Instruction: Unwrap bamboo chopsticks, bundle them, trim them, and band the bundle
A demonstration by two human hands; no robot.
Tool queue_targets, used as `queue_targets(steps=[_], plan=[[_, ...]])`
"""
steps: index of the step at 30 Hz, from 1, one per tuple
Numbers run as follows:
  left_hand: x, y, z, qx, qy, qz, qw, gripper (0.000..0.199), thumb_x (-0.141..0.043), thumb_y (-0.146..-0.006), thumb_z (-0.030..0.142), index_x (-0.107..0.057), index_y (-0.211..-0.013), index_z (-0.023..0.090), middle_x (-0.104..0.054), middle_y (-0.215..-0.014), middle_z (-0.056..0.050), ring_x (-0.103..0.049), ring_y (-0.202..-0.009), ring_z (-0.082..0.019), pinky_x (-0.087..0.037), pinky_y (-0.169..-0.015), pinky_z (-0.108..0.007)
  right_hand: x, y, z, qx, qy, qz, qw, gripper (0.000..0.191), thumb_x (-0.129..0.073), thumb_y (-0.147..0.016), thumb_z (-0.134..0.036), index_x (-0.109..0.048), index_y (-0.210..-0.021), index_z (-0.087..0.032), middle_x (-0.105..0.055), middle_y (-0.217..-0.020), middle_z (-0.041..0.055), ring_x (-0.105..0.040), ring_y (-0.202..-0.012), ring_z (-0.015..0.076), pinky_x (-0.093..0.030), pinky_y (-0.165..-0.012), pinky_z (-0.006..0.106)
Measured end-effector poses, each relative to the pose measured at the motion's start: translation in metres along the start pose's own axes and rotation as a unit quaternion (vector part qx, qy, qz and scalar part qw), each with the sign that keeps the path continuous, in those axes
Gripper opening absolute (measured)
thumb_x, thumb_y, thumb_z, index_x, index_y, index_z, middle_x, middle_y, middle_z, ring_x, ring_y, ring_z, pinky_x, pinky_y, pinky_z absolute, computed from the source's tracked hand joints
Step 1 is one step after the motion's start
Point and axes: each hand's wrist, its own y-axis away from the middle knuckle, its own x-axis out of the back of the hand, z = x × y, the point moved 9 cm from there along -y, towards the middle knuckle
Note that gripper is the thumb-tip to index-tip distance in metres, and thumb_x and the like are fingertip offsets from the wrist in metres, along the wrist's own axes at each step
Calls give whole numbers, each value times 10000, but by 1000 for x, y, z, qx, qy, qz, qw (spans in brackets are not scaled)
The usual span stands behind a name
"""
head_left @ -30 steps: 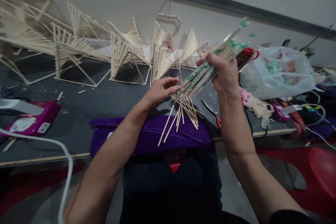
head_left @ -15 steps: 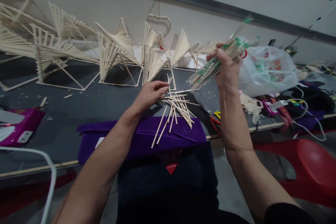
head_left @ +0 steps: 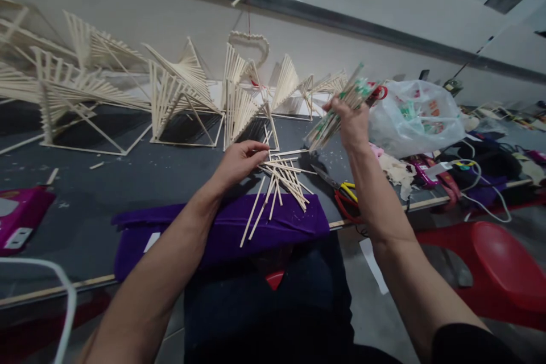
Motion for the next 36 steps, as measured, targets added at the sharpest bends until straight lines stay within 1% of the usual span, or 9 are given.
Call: queue_targets(steps=[3, 6, 10, 15, 19, 23, 26, 31, 36], plan=[[7, -1, 26, -39, 10, 35, 999, 472, -688, -722, 457, -698, -1079, 148, -718, -1039, -106, -652, -954, -225, -504, -872, -360, -6, -2, -27, -7, -93, -6, 996, 222, -666, -767, -388, -580, -874, -213, -636, -730, -29, -647, -725, 120, -548, -784, 318], [-2, -6, 53, -62, 53, 13, 997, 608, -747, -658, 441, -645, -1186, 156, -673, -1180, -118, -607, -1099, -257, -462, -956, -387, -43, 14, -34, -93, -198, -56, 974, 241, -703, -740, -367, -570, -859, -205, -632, -712, -29, -657, -737, 131, -561, -785, 323], [-40, -9, 60, -15, 54, -134, 989, 482, -815, -563, 380, -707, -949, 112, -727, -919, -75, -658, -933, -262, -494, -873, -389, -98, 55, -14, -252, -346, -69, 901, 183, -705, -704, -257, -566, -808, -197, -630, -658, -45, -643, -674, 120, -572, -785, 318], [-68, 15, 36, 119, 210, -269, 933, 327, -801, -579, 270, -671, -812, 83, -695, -698, -75, -656, -631, -178, -527, -652, -318, -128, 85, 3, -335, -416, -86, 841, 161, -699, -686, -229, -557, -759, -209, -633, -633, -54, -642, -664, 120, -567, -796, 317], [-66, 29, 28, 143, 289, -274, 906, 336, -779, -601, 253, -629, -861, 101, -643, -598, -28, -583, -477, -119, -457, -481, -226, -124, 76, 5, -294, -343, -162, 878, 362, -739, -663, -447, -613, -905, -210, -703, -807, 9, -673, -800, 183, -564, -803, 375], [-63, 32, 21, 146, 287, -271, 907, 295, -763, -606, 225, -612, -821, 91, -630, -586, -37, -571, -453, -112, -439, -446, -206, -88, 39, 7, -160, -191, -112, 962, 597, -540, -747, -705, -572, -1156, -272, -633, -1217, 42, -606, -1102, 214, -522, -895, 419], [-65, 33, 10, 183, 277, -270, 904, 314, -770, -587, 214, -609, -827, 91, -640, -607, -49, -600, -475, -134, -475, -461, -228, -79, 22, 1, -80, -93, -112, 986, 651, -437, -789, -744, -509, -1277, -318, -516, -1387, 21, -534, -1214, 208, -470, -975, 441], [-69, 33, 4, 209, 266, -267, 902, 319, -777, -557, 188, -611, -812, 90, -658, -629, -64, -623, -490, -156, -500, -459, -244, -90, 23, -17, 5, -55, -172, 984, 574, -426, -837, -696, -641, -1123, -248, -648, -1202, 24, -569, -1157, 206, -445, -999, 435], [-76, 36, 8, 190, 293, -272, 897, 331, -765, -565, 166, -617, -854, 106, -659, -615, -44, -620, -483, -152, -510, -475, -252, -93, 29, -10, -31, -40, -149, 988, 528, -461, -832, -678, -697, -854, -207, -700, -859, 24, -645, -898, 180, -516, -852, 369]])
